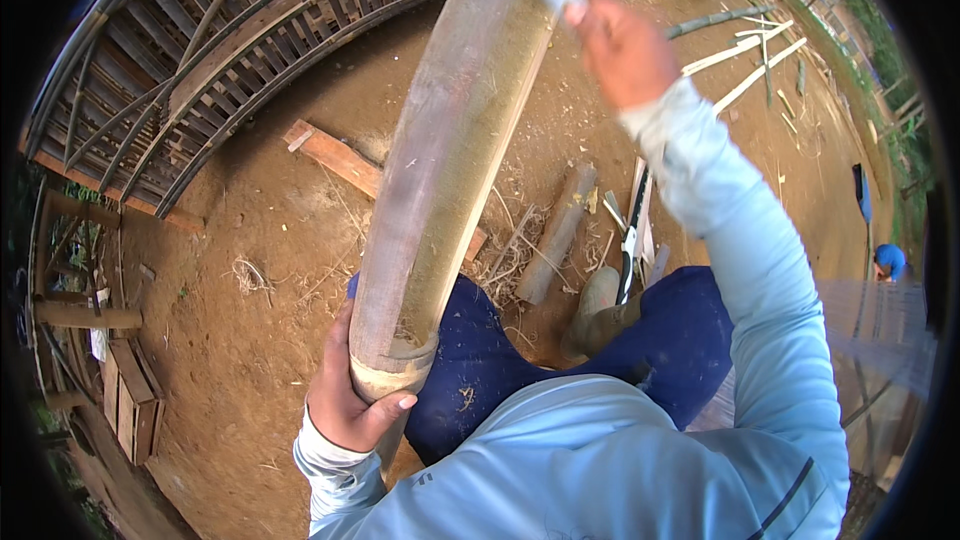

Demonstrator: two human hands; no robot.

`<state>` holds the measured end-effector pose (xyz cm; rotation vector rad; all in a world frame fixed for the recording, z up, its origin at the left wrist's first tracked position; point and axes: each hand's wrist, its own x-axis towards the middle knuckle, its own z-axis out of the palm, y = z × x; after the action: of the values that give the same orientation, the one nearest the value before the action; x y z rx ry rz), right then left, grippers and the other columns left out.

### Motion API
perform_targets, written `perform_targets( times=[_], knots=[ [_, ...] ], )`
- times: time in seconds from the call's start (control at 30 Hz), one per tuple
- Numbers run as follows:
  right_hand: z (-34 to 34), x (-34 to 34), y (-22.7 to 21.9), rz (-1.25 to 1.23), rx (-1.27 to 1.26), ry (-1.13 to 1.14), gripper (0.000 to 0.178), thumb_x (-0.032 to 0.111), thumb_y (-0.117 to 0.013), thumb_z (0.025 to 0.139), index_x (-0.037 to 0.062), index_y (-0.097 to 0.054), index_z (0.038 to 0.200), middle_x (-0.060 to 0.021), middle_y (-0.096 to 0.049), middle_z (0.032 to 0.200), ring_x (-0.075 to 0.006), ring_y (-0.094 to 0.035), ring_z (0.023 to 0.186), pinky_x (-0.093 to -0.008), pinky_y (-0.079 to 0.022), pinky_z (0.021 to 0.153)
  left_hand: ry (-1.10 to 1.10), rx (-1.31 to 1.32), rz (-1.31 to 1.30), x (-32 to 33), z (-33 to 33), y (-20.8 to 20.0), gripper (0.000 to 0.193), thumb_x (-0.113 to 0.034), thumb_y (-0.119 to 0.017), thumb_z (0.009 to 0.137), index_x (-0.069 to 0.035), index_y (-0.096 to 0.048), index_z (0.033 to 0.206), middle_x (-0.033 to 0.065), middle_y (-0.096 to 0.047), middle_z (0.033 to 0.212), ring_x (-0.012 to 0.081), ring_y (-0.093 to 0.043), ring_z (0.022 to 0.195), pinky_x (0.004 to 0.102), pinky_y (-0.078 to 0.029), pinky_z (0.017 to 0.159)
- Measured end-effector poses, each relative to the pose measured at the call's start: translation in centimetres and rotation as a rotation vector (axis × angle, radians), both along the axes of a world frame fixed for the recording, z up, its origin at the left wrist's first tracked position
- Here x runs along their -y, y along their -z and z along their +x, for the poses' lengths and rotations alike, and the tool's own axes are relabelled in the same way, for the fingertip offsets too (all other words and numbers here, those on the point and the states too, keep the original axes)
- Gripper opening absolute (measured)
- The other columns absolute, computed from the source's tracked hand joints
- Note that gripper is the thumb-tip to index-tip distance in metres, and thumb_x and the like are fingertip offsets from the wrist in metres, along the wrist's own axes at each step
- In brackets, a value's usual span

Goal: The person is seated on the ground, holding a long bamboo pole between their legs. They use a knife to scrape and carve the surface of the bamboo, removing thin strips of material. The person rotates the pole to work on different sections.

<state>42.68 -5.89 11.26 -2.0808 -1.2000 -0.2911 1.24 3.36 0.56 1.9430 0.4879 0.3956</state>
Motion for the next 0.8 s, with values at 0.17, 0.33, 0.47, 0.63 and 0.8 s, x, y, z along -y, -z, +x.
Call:
perform_targets(
  times=[0.17,0.33,0.47,0.63,0.8],
  knots=[
    [-0.9,0.8,1.9,-0.006,0.020,-0.083,0.045,0.044,-0.049,0.108,0.0074,-0.057,0.083,-0.0045,-0.054,0.062,-0.0174,-0.053,0.058,-0.0374,-0.043,0.057,0.007,-0.006,0.014,0.0,0.0,-0.3,0.112,-0.041,-0.086,0.080,0.012,-0.022,0.155,0.0291,-0.053,0.143,0.0361,-0.056,0.133,0.0419,-0.043,0.111],
    [-0.5,0.6,0.9,-0.016,-0.040,-0.086,0.041,0.041,-0.051,0.107,0.0057,-0.059,0.088,-0.0081,-0.054,0.063,-0.0210,-0.054,0.058,-0.0403,-0.044,0.058,0.014,0.026,0.006,0.2,0.2,-0.2,0.112,-0.043,-0.085,0.080,0.011,-0.022,0.155,0.0291,-0.053,0.143,0.0367,-0.057,0.133,0.0419,-0.043,0.111],
    [-4.5,1.9,4.0,-0.059,0.036,-0.213,0.037,0.033,-0.049,0.107,0.0021,-0.062,0.093,-0.0137,-0.056,0.063,-0.0287,-0.054,0.054,-0.0444,-0.045,0.058,0.024,0.003,0.051,0.0,0.1,-0.1,0.113,-0.044,-0.085,0.080,0.011,-0.022,0.156,0.0292,-0.054,0.143,0.0371,-0.057,0.133,0.0422,-0.044,0.110],
    [-2.8,0.5,1.0,0.006,-0.104,-0.055,0.042,0.040,-0.049,0.109,0.0030,-0.060,0.091,-0.0091,-0.053,0.063,-0.0205,-0.052,0.057,-0.0393,-0.044,0.056,0.028,0.027,0.009,0.0,-0.1,-0.1,0.113,-0.043,-0.085,0.080,0.011,-0.021,0.156,0.0290,-0.053,0.143,0.0372,-0.056,0.134,0.0422,-0.043,0.111],
    [-5.9,2.5,3.5,-0.117,-0.066,-0.150,0.045,0.043,-0.048,0.109,0.0040,-0.061,0.091,-0.0120,-0.053,0.064,-0.0248,-0.052,0.056,-0.0435,-0.045,0.056,0.027,0.013,0.052,-0.1,-0.1,0.1,0.112,-0.041,-0.085,0.080,0.011,-0.021,0.156,0.0288,-0.053,0.144,0.0365,-0.055,0.135,0.0422,-0.042,0.112]
  ],
)
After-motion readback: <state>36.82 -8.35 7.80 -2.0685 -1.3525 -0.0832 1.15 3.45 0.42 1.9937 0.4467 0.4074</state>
